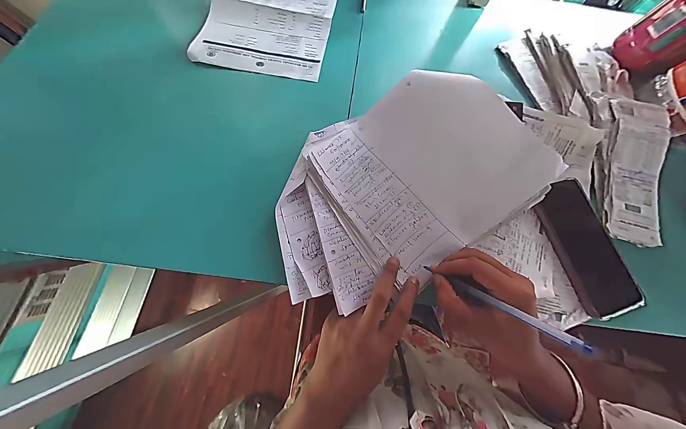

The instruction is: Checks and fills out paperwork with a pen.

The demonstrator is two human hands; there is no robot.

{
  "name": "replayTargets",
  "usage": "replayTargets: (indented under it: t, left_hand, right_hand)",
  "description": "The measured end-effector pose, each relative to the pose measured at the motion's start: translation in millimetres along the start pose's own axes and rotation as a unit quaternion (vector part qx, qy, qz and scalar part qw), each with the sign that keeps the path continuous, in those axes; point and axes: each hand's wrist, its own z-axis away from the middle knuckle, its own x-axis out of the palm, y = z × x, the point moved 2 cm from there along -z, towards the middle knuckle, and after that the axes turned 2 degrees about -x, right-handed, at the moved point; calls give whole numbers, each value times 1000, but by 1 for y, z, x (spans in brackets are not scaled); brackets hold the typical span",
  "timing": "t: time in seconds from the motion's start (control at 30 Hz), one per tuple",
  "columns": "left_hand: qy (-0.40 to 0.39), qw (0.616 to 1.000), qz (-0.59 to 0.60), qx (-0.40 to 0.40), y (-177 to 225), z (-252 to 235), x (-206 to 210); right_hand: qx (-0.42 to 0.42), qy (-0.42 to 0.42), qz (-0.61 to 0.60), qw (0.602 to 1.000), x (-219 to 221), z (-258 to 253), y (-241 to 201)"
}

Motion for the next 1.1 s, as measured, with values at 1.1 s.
replayTargets:
  t: [1.1]
  left_hand:
    - [-6,1000,21,4,-2,0,0]
  right_hand:
    - [0,-12,13,1000,-2,-3,0]
